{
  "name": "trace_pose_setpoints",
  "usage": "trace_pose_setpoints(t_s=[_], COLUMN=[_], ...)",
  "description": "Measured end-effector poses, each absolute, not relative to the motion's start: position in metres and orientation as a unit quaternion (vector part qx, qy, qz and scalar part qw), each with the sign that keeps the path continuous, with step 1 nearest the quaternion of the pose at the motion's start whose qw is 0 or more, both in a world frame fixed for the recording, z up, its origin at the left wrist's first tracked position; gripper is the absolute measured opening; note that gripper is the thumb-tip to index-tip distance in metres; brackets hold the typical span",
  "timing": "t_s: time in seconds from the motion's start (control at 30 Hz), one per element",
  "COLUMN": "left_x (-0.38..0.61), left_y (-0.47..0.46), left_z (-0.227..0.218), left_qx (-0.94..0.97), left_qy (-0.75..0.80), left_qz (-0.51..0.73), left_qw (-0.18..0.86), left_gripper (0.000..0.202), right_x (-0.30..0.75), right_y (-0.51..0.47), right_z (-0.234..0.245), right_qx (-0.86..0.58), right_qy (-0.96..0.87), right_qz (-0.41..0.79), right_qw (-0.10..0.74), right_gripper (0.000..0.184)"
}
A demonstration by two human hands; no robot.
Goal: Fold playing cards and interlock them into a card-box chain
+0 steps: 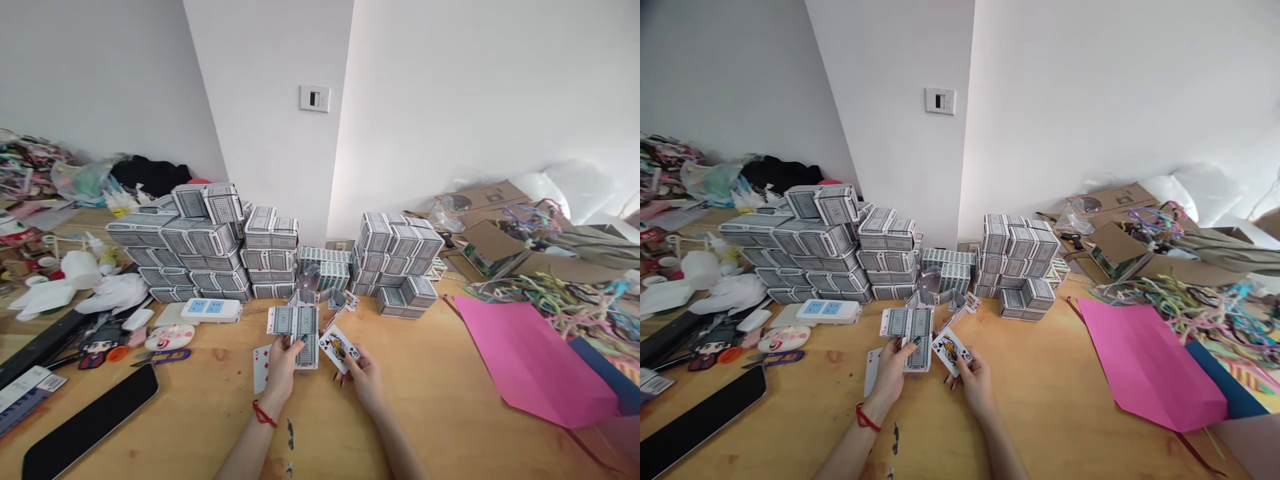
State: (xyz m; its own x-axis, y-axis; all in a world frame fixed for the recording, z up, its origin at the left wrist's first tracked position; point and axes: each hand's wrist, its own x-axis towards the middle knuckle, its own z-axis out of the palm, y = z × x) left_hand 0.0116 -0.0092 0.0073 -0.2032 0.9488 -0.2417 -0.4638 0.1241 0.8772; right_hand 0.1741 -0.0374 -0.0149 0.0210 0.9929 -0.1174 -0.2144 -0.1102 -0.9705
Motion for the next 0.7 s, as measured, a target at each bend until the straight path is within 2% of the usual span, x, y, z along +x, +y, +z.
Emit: trace_pose_setpoints(t_s=[0.43,0.7], left_x=[0.0096,0.0084], left_y=[-0.0077,-0.0068], left_z=[0.0051,0.0015], left_qx=[0.261,0.273], left_qy=[0.477,0.481], left_qz=[0.601,0.594], left_qw=[0.585,0.585], left_gripper=[0.033,0.036], right_x=[0.1739,0.1721], right_y=[-0.0366,-0.0396], right_z=[-0.0188,-0.0210], right_qx=[-0.490,-0.515], right_qy=[-0.428,-0.505], right_qz=[0.555,0.524], right_qw=[0.518,0.452], right_gripper=[0.038,0.038])
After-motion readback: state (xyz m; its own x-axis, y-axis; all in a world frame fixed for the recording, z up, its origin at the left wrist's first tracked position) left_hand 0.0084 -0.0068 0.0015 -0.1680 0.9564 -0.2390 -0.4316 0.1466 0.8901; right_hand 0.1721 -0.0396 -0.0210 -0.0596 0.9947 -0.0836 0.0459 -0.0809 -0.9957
